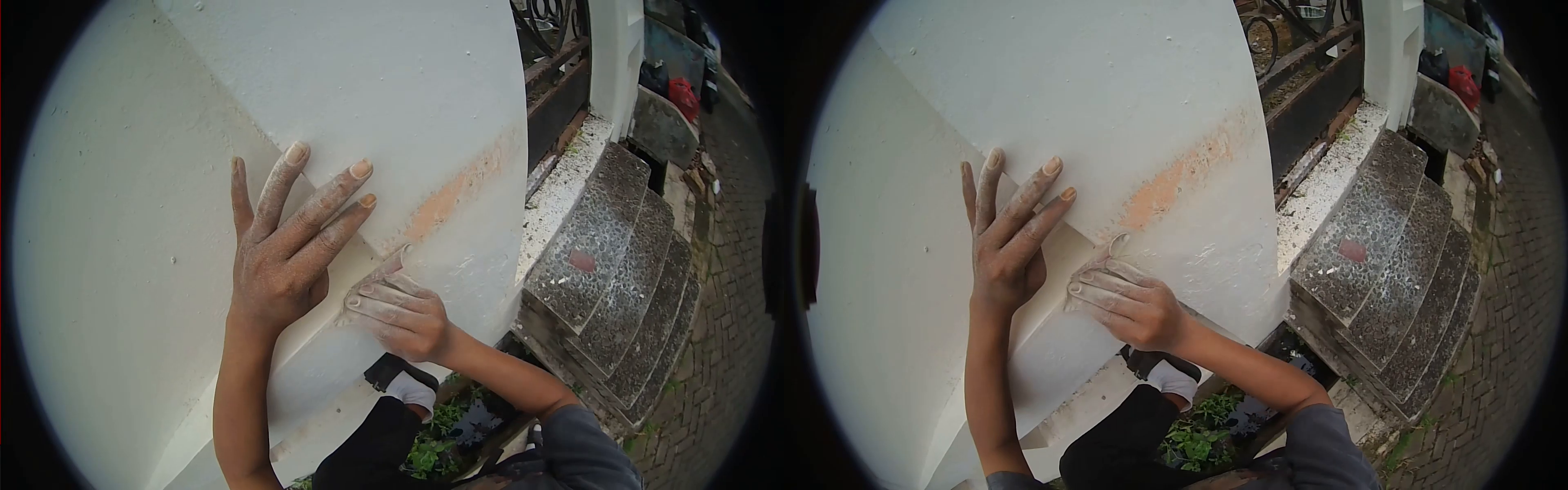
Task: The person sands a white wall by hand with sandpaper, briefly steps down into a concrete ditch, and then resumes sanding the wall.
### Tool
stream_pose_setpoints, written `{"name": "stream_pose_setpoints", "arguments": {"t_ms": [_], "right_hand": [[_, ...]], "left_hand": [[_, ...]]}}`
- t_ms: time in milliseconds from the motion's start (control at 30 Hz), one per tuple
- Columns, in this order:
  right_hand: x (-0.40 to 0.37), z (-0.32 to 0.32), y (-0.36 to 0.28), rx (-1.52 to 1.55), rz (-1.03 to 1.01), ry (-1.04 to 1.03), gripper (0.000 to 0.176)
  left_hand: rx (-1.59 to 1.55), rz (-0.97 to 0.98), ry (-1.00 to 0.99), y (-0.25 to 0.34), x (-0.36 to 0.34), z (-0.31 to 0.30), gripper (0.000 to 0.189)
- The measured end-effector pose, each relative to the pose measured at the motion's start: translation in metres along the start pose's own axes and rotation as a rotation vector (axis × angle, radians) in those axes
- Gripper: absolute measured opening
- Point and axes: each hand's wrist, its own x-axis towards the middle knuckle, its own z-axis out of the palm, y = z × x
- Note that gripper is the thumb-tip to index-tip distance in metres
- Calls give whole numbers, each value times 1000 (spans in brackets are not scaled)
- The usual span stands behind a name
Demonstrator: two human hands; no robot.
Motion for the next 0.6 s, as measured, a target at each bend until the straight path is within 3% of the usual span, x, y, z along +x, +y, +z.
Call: {"name": "stream_pose_setpoints", "arguments": {"t_ms": [67,167,233,333,400,533,600], "right_hand": [[-1,-30,46,-298,160,266,23],[5,-28,58,-389,322,498,23],[4,-4,7,-98,132,204,21],[-8,-13,25,-114,5,39,20],[-7,-41,72,-377,115,358,22],[-1,-22,41,-309,220,357,20],[-5,-33,45,-288,151,291,20]], "left_hand": [[-1,1,7,-3,1,-1,44],[-40,-20,16,3,0,1,42],[-50,-19,33,4,3,3,41],[-8,11,24,0,-1,3,38],[-1,33,39,-2,0,4,37],[-62,30,72,2,2,6,37],[-26,41,53,1,2,3,39]]}}
